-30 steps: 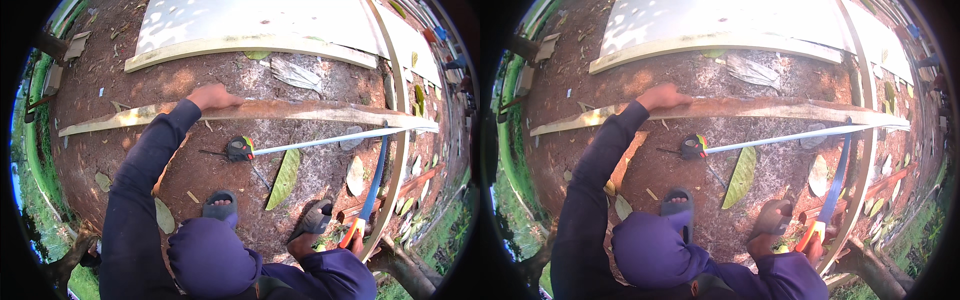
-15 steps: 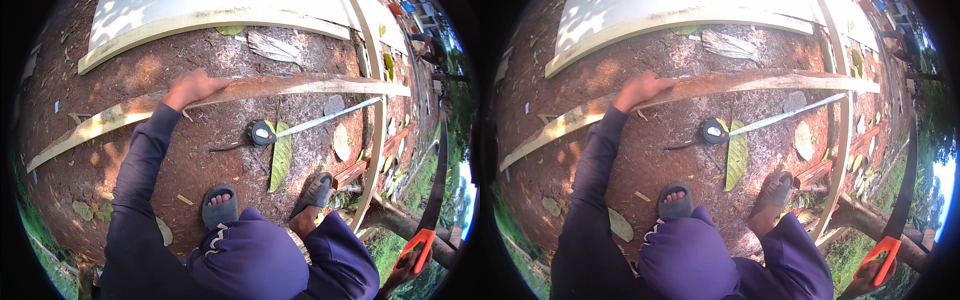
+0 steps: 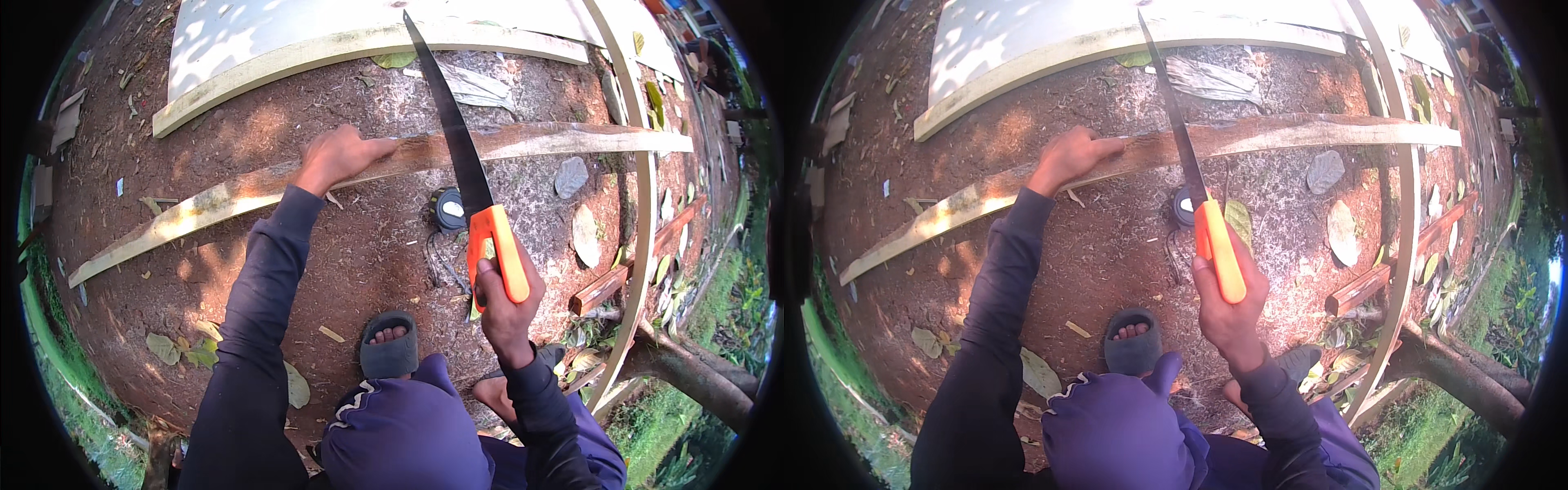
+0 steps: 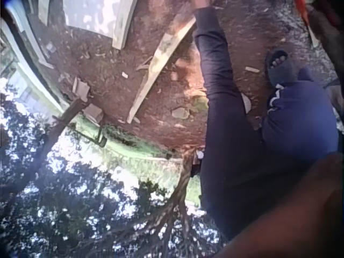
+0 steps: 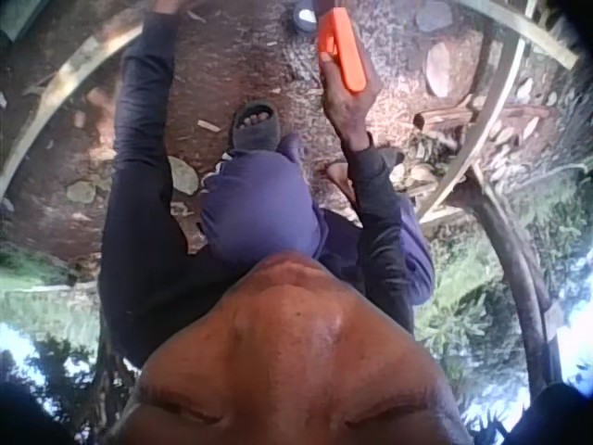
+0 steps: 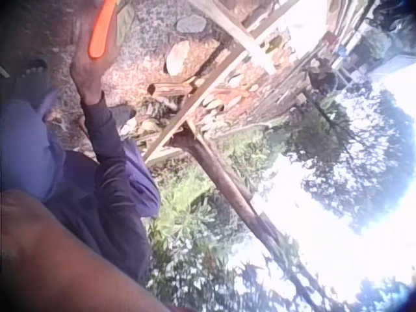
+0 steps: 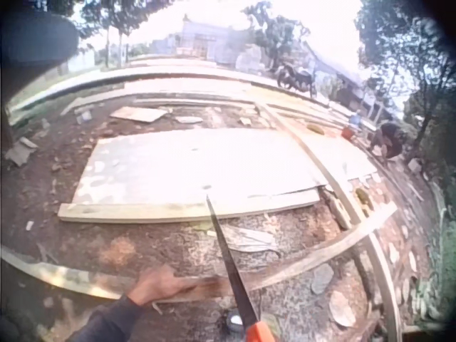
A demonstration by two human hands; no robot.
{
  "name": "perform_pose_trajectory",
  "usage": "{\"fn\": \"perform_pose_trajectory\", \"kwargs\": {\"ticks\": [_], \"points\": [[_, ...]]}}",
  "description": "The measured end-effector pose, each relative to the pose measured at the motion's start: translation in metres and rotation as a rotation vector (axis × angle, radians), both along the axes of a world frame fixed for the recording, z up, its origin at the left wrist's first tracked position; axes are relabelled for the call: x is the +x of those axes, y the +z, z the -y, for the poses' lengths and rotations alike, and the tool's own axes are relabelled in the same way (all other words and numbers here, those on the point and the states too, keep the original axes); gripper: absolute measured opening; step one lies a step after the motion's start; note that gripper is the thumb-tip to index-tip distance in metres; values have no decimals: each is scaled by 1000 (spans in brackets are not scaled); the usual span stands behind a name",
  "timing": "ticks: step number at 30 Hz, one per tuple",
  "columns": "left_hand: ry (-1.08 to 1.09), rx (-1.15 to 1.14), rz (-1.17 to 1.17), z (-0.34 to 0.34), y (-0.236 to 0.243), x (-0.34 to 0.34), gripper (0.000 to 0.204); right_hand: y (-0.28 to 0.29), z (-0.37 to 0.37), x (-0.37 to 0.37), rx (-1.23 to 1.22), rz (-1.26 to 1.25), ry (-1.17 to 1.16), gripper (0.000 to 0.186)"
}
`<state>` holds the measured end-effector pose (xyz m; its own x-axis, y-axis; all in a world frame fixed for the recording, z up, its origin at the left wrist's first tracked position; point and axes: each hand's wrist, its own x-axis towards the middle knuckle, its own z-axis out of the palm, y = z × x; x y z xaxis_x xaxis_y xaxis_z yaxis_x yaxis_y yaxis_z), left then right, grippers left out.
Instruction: The person uses a hand saw to cut a wooden plank placed on the ground. They measure the wood with a tape measure, mark it, and then saw through the plank. The cut piece is separated and set aside.
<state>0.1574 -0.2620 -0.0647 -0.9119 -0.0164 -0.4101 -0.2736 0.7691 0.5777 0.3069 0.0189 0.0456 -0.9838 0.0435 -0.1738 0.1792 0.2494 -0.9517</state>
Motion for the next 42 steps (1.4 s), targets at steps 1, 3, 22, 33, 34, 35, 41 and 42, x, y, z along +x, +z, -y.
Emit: {"fn": "perform_pose_trajectory", "kwargs": {"ticks": [1,3,22,33,34,35,41,42], "points": [[-20,-12,19,-4,1,-3,59,-13,9,13,24,-34,28,53],[-17,-14,22,-3,-4,0,60,-30,23,32,58,-97,73,55],[14,-137,30,-6,13,-1,59,-36,23,57,198,-273,201,61],[10,-132,-49,-8,1,6,61,-40,30,48,183,-257,156,61],[-1,-147,-48,-10,3,5,58,-40,37,34,162,-235,151,61],[7,-144,-33,-10,17,4,56,-39,46,18,141,-206,152,62],[41,-95,-102,-9,1,11,68,-37,31,61,165,-243,160,61],[43,-115,-89,-9,1,12,63,-37,33,63,175,-260,140,61]]}}
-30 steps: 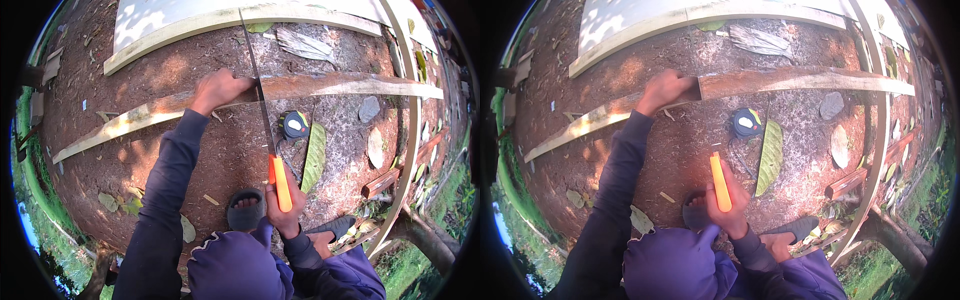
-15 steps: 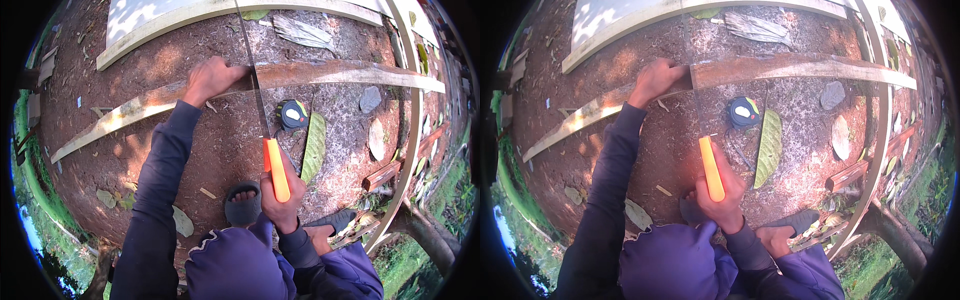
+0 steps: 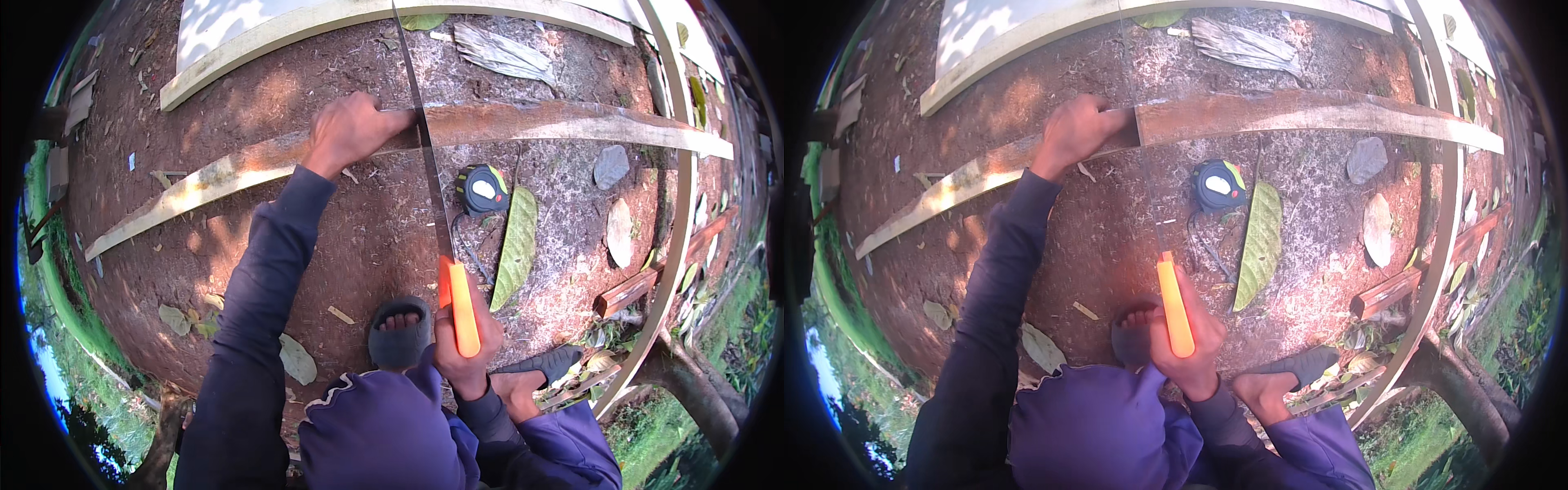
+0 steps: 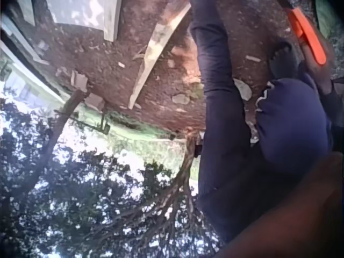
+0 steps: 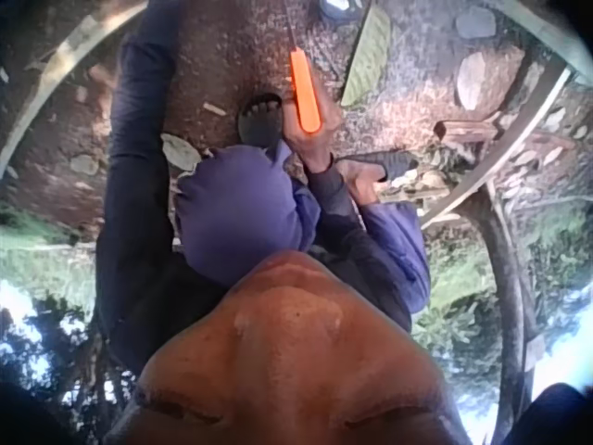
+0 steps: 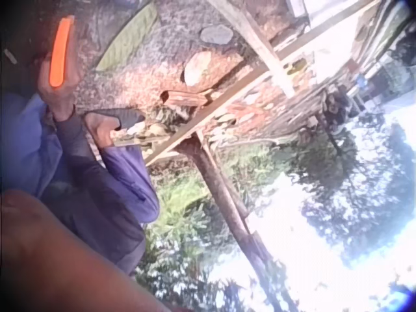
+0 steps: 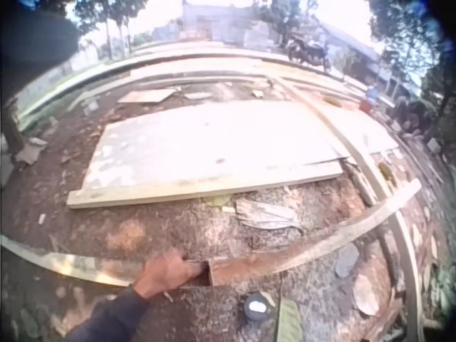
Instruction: The person uses a hand saw to cut a wooden plank placed on the ground. They measure the wood with a tape measure, mark it, and then saw through the plank. The cut piece is separated and set aside.
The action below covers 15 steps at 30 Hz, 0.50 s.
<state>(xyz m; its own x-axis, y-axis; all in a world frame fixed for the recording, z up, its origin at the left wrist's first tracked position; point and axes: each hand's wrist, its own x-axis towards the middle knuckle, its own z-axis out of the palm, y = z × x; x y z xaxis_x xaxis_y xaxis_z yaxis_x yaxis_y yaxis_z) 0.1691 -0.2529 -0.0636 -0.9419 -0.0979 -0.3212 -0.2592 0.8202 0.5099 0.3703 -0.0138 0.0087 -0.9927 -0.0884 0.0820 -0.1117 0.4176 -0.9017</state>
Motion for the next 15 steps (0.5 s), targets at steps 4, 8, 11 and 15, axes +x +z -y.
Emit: {"fn": "perform_pose_trajectory", "kwargs": {"ticks": [4,8,11,15], "points": [[-1,-2,77,-3,13,-8,57,-11,26,-46,-66,27,-60,63],[3,4,84,1,11,-5,56,-17,11,-8,5,-21,-8,64],[-3,4,-66,7,-8,-1,66,-17,9,-4,-23,-7,-26,63],[-11,-23,18,-5,16,-5,56,-20,30,-47,-54,-53,-79,62]]}}
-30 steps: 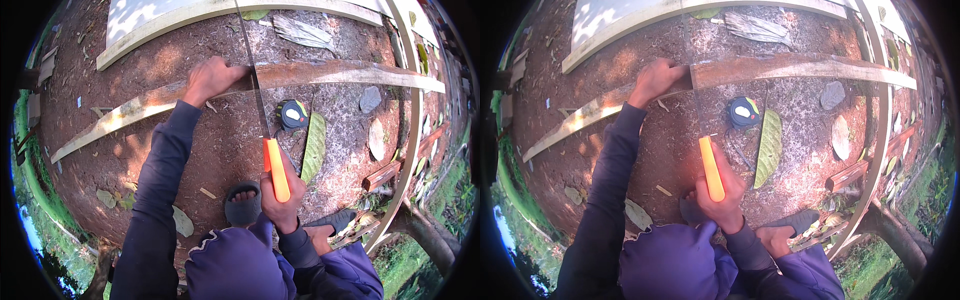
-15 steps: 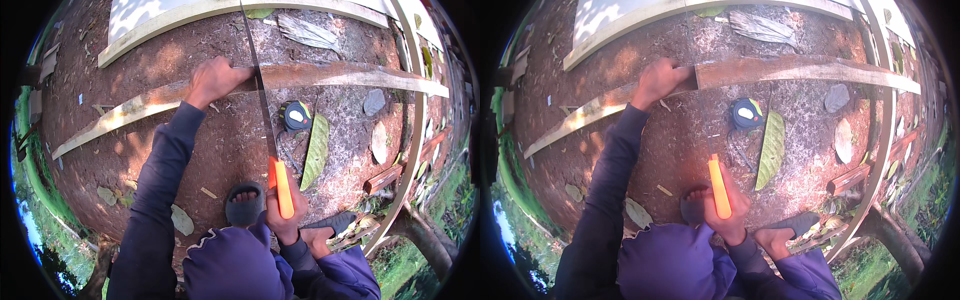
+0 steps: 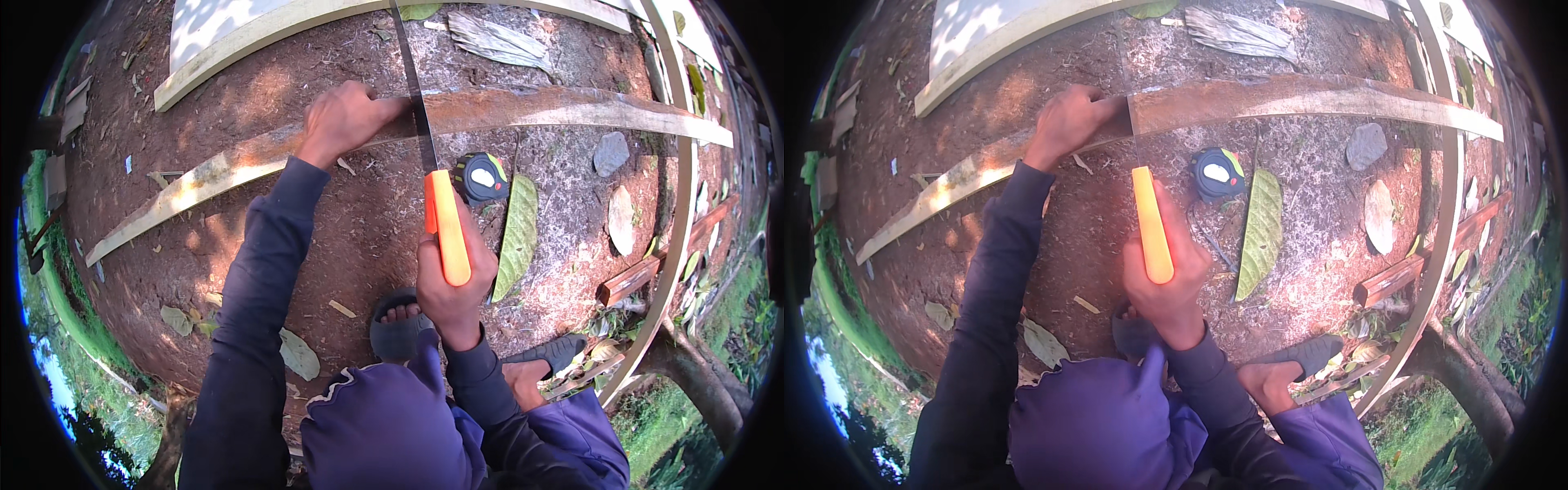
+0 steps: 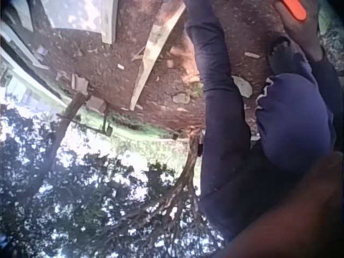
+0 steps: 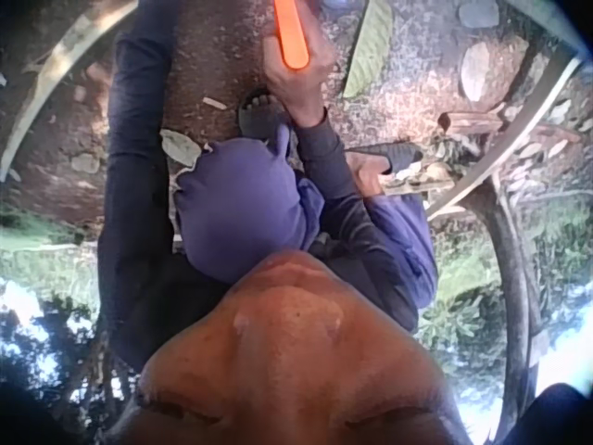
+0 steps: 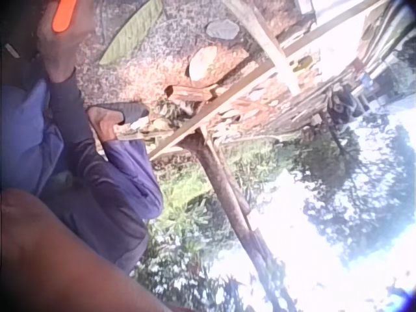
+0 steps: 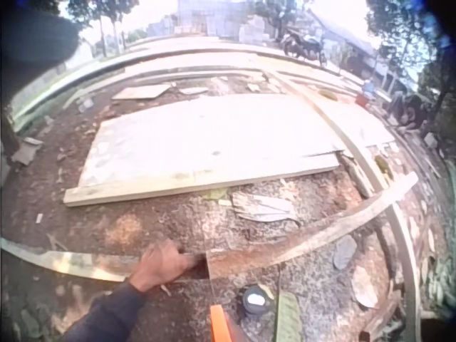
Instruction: The person uses a hand saw to cut a wooden plank placed on the ground. They measure the wood with a tape measure, mark it, and then saw through the plank. The cut piece is separated and set aside.
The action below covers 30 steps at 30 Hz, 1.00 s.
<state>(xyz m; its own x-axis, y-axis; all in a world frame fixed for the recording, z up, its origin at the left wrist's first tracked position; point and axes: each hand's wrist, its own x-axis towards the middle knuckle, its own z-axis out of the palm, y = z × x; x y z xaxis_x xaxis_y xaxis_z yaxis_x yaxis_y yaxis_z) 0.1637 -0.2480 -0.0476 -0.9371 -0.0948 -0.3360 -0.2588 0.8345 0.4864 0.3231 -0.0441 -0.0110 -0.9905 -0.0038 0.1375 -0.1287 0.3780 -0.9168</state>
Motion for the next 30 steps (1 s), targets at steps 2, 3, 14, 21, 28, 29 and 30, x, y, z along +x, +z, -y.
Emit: {"fn": "perform_pose_trajectory", "kwargs": {"ticks": [2,3,14,21,28,29,30], "points": [[-1,16,11,5,-8,2,57,4,-6,16,27,9,36,62],[11,2,17,6,-7,2,57,8,-14,37,52,69,45,61],[-119,-68,-269,12,-34,9,50,9,-12,39,45,17,51,64],[-308,-397,-781,6,-47,5,26,9,7,-17,-5,40,37,62],[-119,-237,-232,-14,-18,8,27,13,-11,29,2,50,2,52],[-159,-273,-364,-7,-29,7,31,7,0,7,-2,-25,-15,52],[-204,-312,-509,-2,-38,5,35,1,5,-16,8,-50,29,61]]}}
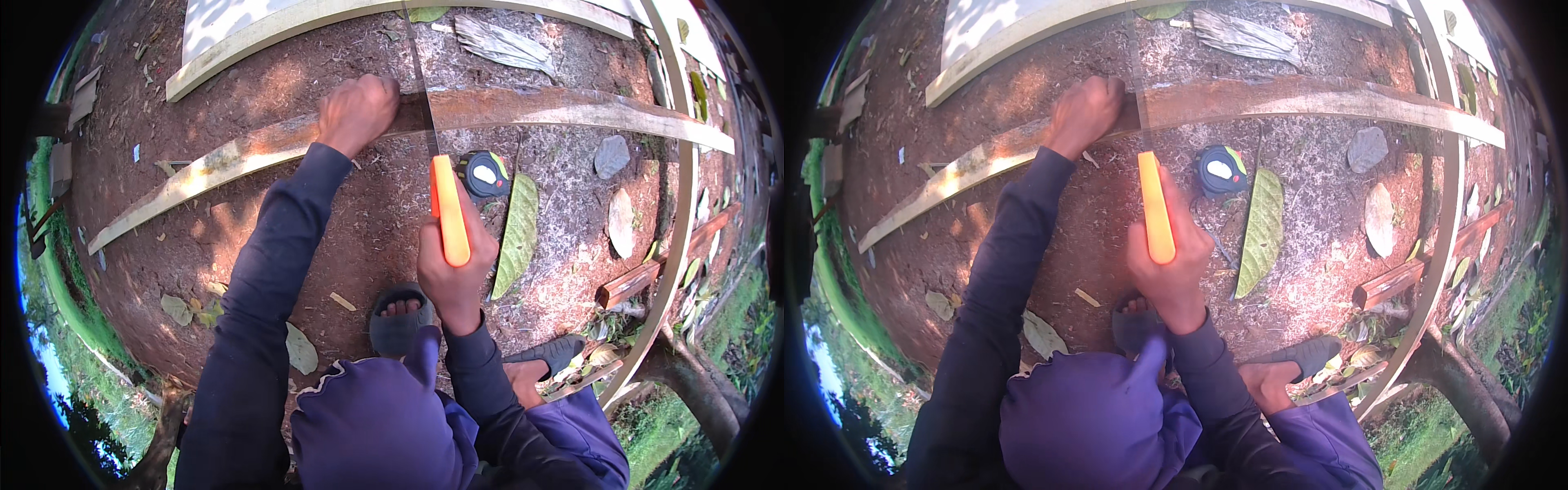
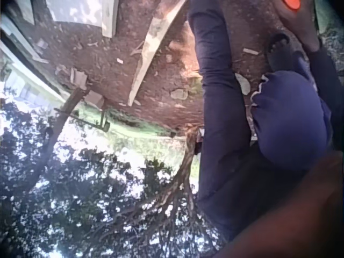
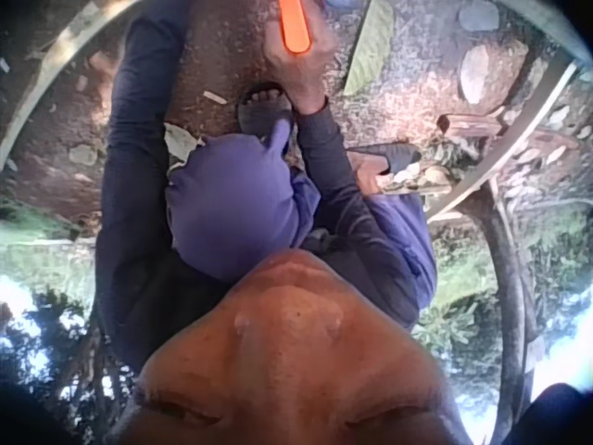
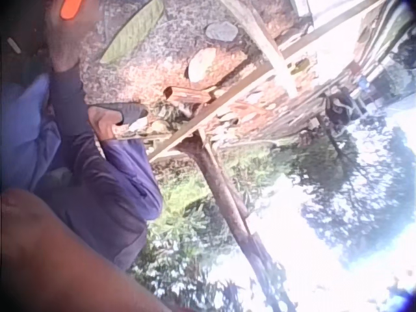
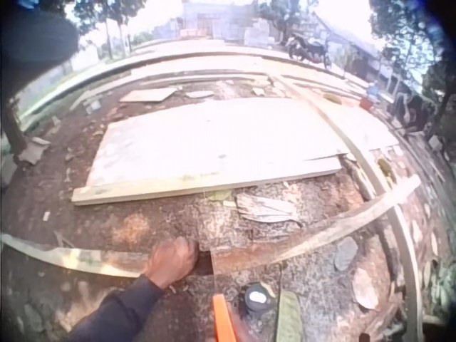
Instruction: The person uses a hand saw to cut a wooden plank placed on the ground. They measure the wood with a tape measure, mark it, and then saw through the plank. The cut piece is separated and set aside.
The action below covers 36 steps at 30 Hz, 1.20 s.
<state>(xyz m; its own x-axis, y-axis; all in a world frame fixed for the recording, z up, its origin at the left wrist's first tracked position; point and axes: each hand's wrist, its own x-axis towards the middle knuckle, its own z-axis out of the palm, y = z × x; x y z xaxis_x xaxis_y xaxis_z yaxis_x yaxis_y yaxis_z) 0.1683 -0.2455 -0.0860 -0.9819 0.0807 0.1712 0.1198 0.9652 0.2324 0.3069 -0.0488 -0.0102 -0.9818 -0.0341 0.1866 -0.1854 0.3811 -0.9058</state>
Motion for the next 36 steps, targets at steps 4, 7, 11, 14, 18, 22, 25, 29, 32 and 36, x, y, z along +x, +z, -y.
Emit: {"fn": "perform_pose_trajectory", "kwargs": {"ticks": [4,7,11,14,18,22,25,29,32,36], "points": [[78,33,117,0,-7,-2,31,-4,-11,16,28,-5,-1,64],[93,32,270,-1,12,-4,22,-4,-40,73,59,58,68,66],[82,60,74,-4,-2,4,39,0,-21,49,106,177,23,63],[166,213,235,-5,18,-7,48,-10,-29,38,25,33,2,61],[226,307,268,-2,26,-10,53,-1,-28,32,23,94,37,60],[233,276,333,-8,43,-28,47,3,-26,20,72,33,16,63],[273,279,372,-7,43,-48,48,3,-24,-5,58,50,14,62],[157,453,417,7,33,-66,47,0,-25,-34,28,30,29,56],[-62,435,342,14,38,-47,52,8,-33,-37,-35,163,-19,54],[-35,-7,116,-1,28,-23,57,10,-34,-34,-81,236,-21,56]]}}
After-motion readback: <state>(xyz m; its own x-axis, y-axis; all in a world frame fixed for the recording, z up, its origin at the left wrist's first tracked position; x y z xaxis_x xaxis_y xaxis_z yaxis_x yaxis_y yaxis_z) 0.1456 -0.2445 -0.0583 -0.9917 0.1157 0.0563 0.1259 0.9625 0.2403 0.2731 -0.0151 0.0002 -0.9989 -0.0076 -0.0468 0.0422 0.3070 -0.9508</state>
